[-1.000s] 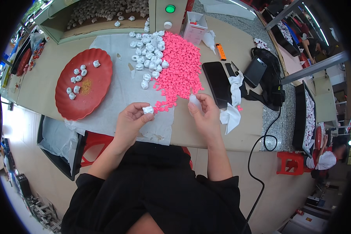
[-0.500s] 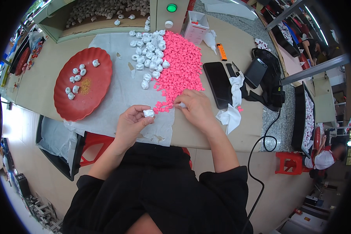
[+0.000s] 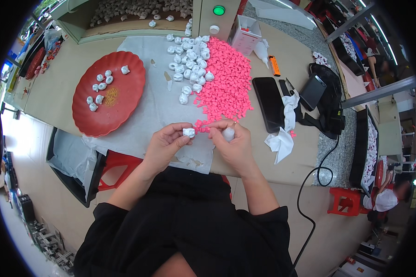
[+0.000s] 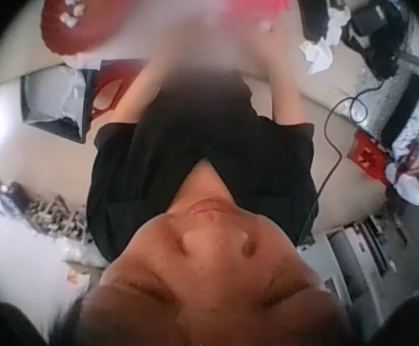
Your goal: The person sits at a table and repeatedly assembles small white cylindrical objects by applying a substance from a small bottle and attaching a pink component. The person handles the items one at a time, placing the finished units onto a red plate on the table.
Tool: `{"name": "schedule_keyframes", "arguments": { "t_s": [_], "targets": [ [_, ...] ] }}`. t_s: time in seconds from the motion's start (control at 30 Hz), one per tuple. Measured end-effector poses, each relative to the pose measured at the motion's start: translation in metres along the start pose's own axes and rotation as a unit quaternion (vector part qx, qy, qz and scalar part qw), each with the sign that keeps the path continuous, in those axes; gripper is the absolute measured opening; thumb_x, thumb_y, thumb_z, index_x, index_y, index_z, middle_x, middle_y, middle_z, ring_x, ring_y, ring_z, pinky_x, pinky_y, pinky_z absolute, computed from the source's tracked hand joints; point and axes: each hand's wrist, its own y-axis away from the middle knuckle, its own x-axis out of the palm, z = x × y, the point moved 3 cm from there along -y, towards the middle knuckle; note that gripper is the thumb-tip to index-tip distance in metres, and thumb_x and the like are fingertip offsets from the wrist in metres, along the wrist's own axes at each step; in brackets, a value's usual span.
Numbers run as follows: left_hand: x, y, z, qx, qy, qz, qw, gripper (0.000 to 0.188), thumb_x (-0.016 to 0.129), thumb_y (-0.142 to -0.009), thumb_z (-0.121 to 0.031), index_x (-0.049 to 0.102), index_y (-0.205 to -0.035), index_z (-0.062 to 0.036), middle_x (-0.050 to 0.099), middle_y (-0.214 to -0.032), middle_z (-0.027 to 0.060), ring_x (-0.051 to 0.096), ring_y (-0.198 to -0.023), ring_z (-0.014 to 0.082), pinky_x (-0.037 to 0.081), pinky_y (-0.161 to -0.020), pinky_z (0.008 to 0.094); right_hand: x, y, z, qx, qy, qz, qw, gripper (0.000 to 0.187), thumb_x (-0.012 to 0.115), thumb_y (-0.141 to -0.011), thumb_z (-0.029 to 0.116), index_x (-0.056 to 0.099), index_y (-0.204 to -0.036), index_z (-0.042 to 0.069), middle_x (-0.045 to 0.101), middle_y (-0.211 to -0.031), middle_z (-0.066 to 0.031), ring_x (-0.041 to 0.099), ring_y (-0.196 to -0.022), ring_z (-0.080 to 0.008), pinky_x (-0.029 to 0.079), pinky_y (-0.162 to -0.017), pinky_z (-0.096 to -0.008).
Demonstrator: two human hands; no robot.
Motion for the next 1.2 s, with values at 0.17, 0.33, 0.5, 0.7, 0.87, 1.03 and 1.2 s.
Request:
{"name": "schedule_keyframes", "arguments": {
  "t_s": [0.17, 0.33, 0.5, 0.7, 0.87, 1.03, 1.2],
  "targets": [
    [0.001, 0.002, -0.002, -0.001, -0.014, -0.007, 1.000, 0.028, 0.049, -0.086, 0.002, 0.050, -0.114, 0.0031, 0.060, -0.096, 0.0075, 0.057, -0.088, 0.0115, 0.047, -0.081, 0.0254, 0.020, 0.007, -0.010, 0.023, -0.066, 0.020, 0.997, 0.010, 0.060, -0.081, 0.001, 0.060, -0.090, -0.001, 0.060, -0.075, -0.0056, 0.056, -0.065, -0.0086, 0.044, -0.056, -0.0192],
    [0.002, 0.003, -0.001, -0.002, -0.024, 0.016, 1.000, 0.028, 0.047, -0.087, 0.004, 0.051, -0.114, 0.0024, 0.059, -0.097, 0.0085, 0.058, -0.091, 0.0134, 0.048, -0.081, 0.0268, 0.022, 0.007, -0.014, 0.089, -0.094, 0.083, 0.988, 0.014, 0.060, -0.082, 0.004, 0.056, -0.095, -0.001, 0.060, -0.079, -0.0059, 0.060, -0.073, -0.0107, 0.045, -0.058, -0.0208],
    [0.002, 0.004, -0.002, -0.001, -0.058, 0.021, 0.998, 0.025, 0.046, -0.086, 0.005, 0.053, -0.110, 0.0027, 0.056, -0.101, 0.0079, 0.058, -0.092, 0.0142, 0.048, -0.081, 0.0264, 0.023, 0.007, -0.016, 0.114, -0.102, 0.088, 0.984, 0.016, 0.061, -0.081, 0.004, 0.053, -0.095, 0.000, 0.060, -0.081, -0.0056, 0.060, -0.072, -0.0100, 0.044, -0.058, -0.0200],
    [0.001, 0.004, -0.002, -0.009, -0.067, 0.021, 0.998, 0.025, 0.047, -0.085, 0.005, 0.054, -0.109, 0.0030, 0.055, -0.100, 0.0070, 0.057, -0.090, 0.0134, 0.048, -0.081, 0.0262, 0.024, 0.006, -0.017, 0.118, -0.079, 0.076, 0.987, 0.014, 0.060, -0.082, 0.004, 0.053, -0.093, 0.000, 0.059, -0.080, -0.0055, 0.059, -0.072, -0.0097, 0.045, -0.060, -0.0207],
    [-0.002, 0.003, 0.001, -0.015, -0.075, 0.025, 0.997, 0.026, 0.048, -0.085, 0.004, 0.055, -0.109, 0.0023, 0.057, -0.097, 0.0061, 0.057, -0.086, 0.0118, 0.047, -0.079, 0.0251, 0.026, 0.007, -0.016, 0.097, -0.062, 0.063, 0.991, 0.016, 0.061, -0.081, 0.003, 0.054, -0.095, -0.002, 0.060, -0.080, -0.0059, 0.059, -0.071, -0.0095, 0.047, -0.063, -0.0217],
    [-0.003, 0.002, -0.001, -0.027, -0.076, 0.027, 0.996, 0.027, 0.048, -0.085, 0.004, 0.055, -0.110, 0.0014, 0.060, -0.095, 0.0060, 0.057, -0.086, 0.0109, 0.047, -0.078, 0.0245, 0.028, 0.010, -0.021, 0.042, -0.002, 0.018, 0.999, 0.014, 0.061, -0.081, 0.003, 0.058, -0.093, -0.003, 0.062, -0.079, -0.0064, 0.058, -0.071, -0.0090, 0.047, -0.065, -0.0216],
    [0.000, 0.002, -0.002, -0.019, -0.021, 0.000, 1.000, 0.025, 0.049, -0.085, 0.003, 0.056, -0.109, 0.0023, 0.061, -0.094, 0.0081, 0.059, -0.084, 0.0118, 0.048, -0.076, 0.0246, 0.033, 0.011, -0.021, 0.000, 0.028, -0.023, 0.999, 0.011, 0.062, -0.080, 0.004, 0.061, -0.090, -0.002, 0.063, -0.079, -0.0071, 0.058, -0.070, -0.0090, 0.046, -0.063, -0.0217]
  ]
}}
